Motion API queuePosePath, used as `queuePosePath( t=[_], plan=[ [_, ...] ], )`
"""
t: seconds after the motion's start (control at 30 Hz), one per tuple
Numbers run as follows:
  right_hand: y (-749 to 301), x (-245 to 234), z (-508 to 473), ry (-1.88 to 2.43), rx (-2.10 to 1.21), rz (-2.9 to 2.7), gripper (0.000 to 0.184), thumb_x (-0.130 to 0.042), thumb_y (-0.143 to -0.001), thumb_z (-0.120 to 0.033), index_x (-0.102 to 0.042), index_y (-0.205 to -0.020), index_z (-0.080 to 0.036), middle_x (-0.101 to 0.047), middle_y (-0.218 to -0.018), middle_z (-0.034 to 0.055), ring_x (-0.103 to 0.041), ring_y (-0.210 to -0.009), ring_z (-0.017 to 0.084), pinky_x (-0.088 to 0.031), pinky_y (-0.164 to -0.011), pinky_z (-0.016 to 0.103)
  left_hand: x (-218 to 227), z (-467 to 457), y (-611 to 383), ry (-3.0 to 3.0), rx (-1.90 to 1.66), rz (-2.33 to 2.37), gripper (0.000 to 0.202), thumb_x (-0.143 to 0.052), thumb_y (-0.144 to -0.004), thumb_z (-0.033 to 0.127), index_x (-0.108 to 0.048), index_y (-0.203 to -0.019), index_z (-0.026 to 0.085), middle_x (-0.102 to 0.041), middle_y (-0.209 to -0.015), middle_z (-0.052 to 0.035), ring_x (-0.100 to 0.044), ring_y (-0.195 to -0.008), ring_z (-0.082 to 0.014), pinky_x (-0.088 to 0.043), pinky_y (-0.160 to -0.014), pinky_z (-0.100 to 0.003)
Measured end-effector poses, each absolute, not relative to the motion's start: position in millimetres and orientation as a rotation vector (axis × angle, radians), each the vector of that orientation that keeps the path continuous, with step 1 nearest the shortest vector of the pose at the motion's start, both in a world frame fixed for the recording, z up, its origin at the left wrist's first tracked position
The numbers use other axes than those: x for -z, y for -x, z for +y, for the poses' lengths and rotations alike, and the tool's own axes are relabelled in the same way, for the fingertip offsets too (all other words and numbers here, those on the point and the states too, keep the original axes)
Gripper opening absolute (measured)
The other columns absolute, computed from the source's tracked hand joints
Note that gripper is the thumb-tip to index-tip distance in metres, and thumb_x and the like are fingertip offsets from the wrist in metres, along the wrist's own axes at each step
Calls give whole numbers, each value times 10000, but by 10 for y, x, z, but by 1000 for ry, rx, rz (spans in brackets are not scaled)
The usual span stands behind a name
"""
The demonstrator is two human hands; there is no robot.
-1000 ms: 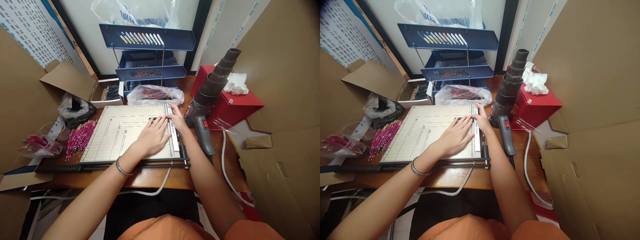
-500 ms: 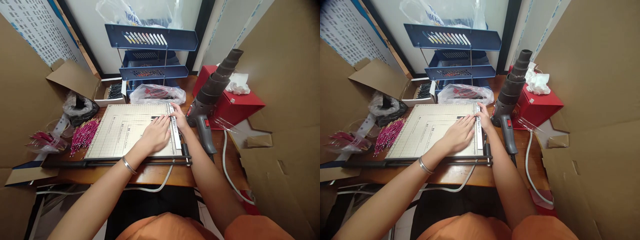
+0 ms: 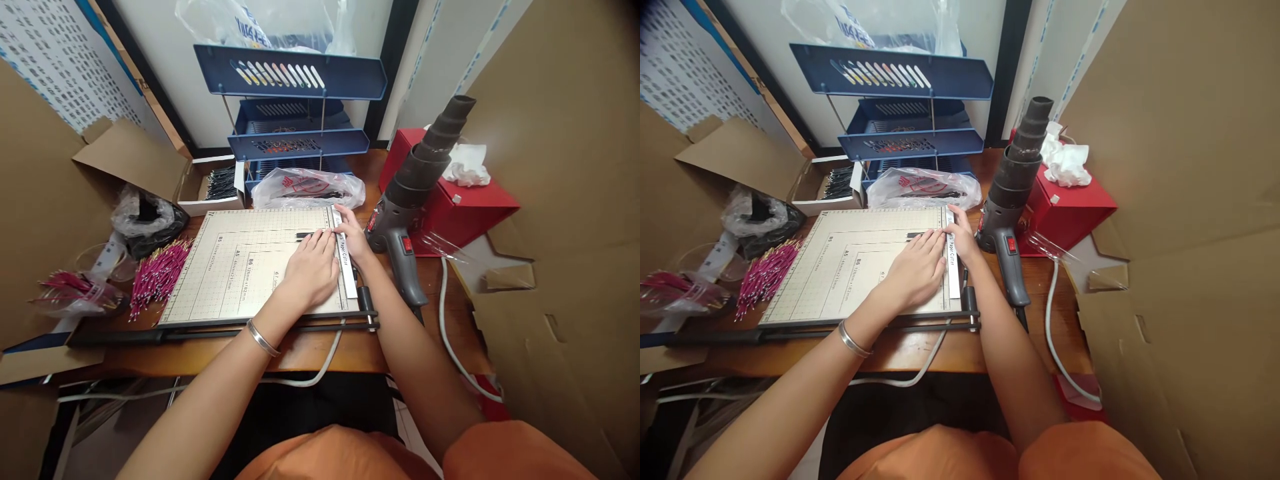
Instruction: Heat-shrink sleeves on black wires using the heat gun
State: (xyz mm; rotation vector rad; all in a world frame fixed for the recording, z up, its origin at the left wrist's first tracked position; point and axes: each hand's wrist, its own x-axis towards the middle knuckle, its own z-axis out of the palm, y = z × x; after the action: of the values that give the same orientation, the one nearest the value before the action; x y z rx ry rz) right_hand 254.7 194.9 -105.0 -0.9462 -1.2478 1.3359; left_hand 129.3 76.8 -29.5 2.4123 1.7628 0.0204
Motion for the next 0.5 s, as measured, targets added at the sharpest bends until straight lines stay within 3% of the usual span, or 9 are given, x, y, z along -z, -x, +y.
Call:
queuePosePath(
  t=[0.27,0.5],
  plan=[
    [-2542,1044,1947,922,-1376,-1218,622,-647,-645,-257,-628,-1266,-296,-646,-1558,24,-422,-1627,292,-227,-1432,490,347,743,-1303,-2450,-93,1758,701,-228,-1126,337,-376,-1715,-14,-314,-1816,-184,-280,-1716,-324,-206,-1427,-515],
    [-2525,1054,1970,905,-1382,-1195,675,-642,-639,-226,-589,-1309,-290,-587,-1641,29,-418,-1646,272,-236,-1436,462,352,762,-1331,-2396,-128,1790,710,-240,-1110,328,-349,-1727,-8,-300,-1825,-172,-264,-1720,-328,-197,-1426,-535]
  ],
)
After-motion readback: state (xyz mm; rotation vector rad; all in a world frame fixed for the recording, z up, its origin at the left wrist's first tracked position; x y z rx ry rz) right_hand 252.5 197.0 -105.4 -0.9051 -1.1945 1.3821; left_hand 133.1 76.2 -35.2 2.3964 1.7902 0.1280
